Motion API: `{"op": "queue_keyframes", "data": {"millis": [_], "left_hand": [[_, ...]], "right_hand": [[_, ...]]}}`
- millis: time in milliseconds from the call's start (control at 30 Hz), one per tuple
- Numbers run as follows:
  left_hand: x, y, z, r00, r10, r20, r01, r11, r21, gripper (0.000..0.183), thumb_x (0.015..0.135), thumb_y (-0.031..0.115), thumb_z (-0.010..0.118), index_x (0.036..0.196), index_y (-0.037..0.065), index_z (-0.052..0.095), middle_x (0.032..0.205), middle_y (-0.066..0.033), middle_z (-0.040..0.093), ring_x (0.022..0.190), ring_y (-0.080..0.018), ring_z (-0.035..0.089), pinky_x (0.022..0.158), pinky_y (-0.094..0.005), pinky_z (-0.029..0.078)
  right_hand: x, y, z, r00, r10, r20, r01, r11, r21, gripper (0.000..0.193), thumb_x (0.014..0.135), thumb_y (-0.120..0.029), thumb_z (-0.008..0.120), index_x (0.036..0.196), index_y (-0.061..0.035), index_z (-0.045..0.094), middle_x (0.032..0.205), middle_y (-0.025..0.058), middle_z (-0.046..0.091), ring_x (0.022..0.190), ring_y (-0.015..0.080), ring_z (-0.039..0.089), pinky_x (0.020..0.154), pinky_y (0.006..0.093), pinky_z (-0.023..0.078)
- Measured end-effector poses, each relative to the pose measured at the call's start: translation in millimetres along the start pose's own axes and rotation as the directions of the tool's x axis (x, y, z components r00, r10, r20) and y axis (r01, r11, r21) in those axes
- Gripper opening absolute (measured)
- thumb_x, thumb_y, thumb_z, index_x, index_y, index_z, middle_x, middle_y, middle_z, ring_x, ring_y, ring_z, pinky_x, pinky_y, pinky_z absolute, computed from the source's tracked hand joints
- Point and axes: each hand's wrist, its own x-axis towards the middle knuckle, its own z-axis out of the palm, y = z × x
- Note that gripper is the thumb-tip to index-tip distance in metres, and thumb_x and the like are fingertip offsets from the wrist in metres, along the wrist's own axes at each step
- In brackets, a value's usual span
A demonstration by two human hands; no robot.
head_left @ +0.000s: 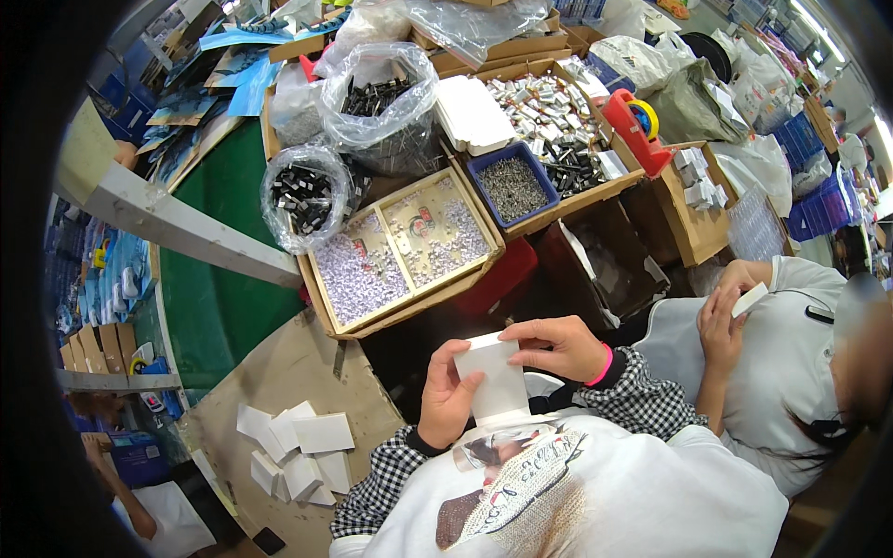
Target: The person repeatedly picks small components from trays, places them into white paper packets, folds the packets, and sets them aside. The process is continuous and repetitive, with the person handling multiple packets and components throughout the clip.
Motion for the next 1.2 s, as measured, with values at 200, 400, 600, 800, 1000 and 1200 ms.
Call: {"op": "queue_keyframes", "data": {"millis": [200,400,600,800,1000,1200], "left_hand": [[12,6,-3,0.999,-0.026,0.041,0.03,0.996,-0.088,0.033,0.087,0.0,0.054,0.116,0.009,0.043,0.109,-0.0061,0.051,0.098,-0.0135,0.051,0.084,-0.026,0.043],[21,14,5,0.996,-0.067,-0.061,0.073,0.992,0.107,0.021,0.085,0.001,0.059,0.105,0.002,0.053,0.11,-0.0111,0.059,0.094,-0.0136,0.057,0.081,-0.0265,0.047],[27,15,13,0.988,-0.13,-0.089,0.128,0.992,-0.02,0.018,0.085,-0.002,0.053,0.103,0.002,0.052,0.108,-0.0132,0.06,0.091,-0.0151,0.058,0.081,-0.0281,0.047],[26,9,6,0.977,-0.125,-0.171,0.142,0.986,0.09,0.018,0.085,0.001,0.057,0.103,0.002,0.053,0.103,-0.0107,0.061,0.086,-0.0136,0.058,0.077,-0.0275,0.048],[29,3,6,0.977,-0.191,-0.094,0.192,0.981,-0.003,0.018,0.084,0.001,0.059,0.102,0.005,0.056,0.1,-0.0079,0.062,0.085,-0.0121,0.059,0.074,-0.027,0.05],[25,9,7,0.982,-0.182,-0.048,0.181,0.983,-0.005,0.018,0.086,0.006,0.059,0.104,0.005,0.056,0.102,-0.0089,0.062,0.088,-0.0123,0.059,0.077,-0.0261,0.049]], "right_hand": [[4,-2,-2,0.998,0.061,0.025,-0.062,0.996,0.068,0.024,0.078,-0.005,0.068,0.1,0.001,0.063,0.088,0.0108,0.067,0.077,0.0133,0.065,0.07,0.0244,0.052],[9,2,2,0.998,0.059,-0.005,-0.058,0.991,0.12,0.022,0.082,-0.012,0.064,0.101,-0.0013,0.061,0.086,0.0088,0.066,0.076,0.0112,0.063,0.069,0.0228,0.05],[13,26,-11,0.956,0.185,0.23,-0.27,0.863,0.428,0.042,0.085,-0.013,0.063,0.123,-0.0056,0.046,0.098,0.0067,0.062,0.088,0.0092,0.057,0.077,0.0246,0.047],[21,1,-19,0.971,0.094,-0.218,-0.04,0.97,0.239,0.014,0.083,-0.015,0.063,0.082,-0.0015,0.059,0.079,0.0033,0.052,0.068,0.0084,0.051,0.061,0.0229,0.042],[39,-119,-22,0.28,-0.956,-0.088,0.354,0.017,0.935,0.063,0.081,-0.068,0.043,0.07,-0.0083,0.058,0.068,0.0069,0.051,0.062,0.0208,0.05,0.065,0.035,0.042],[42,-182,-23,0.258,-0.965,0.036,0.049,0.05,0.998,0.055,0.084,-0.054,0.052,0.074,-0.0001,0.056,0.062,0.0029,0.044,0.052,0.0177,0.048,0.096,0.0653,0.025]]}}
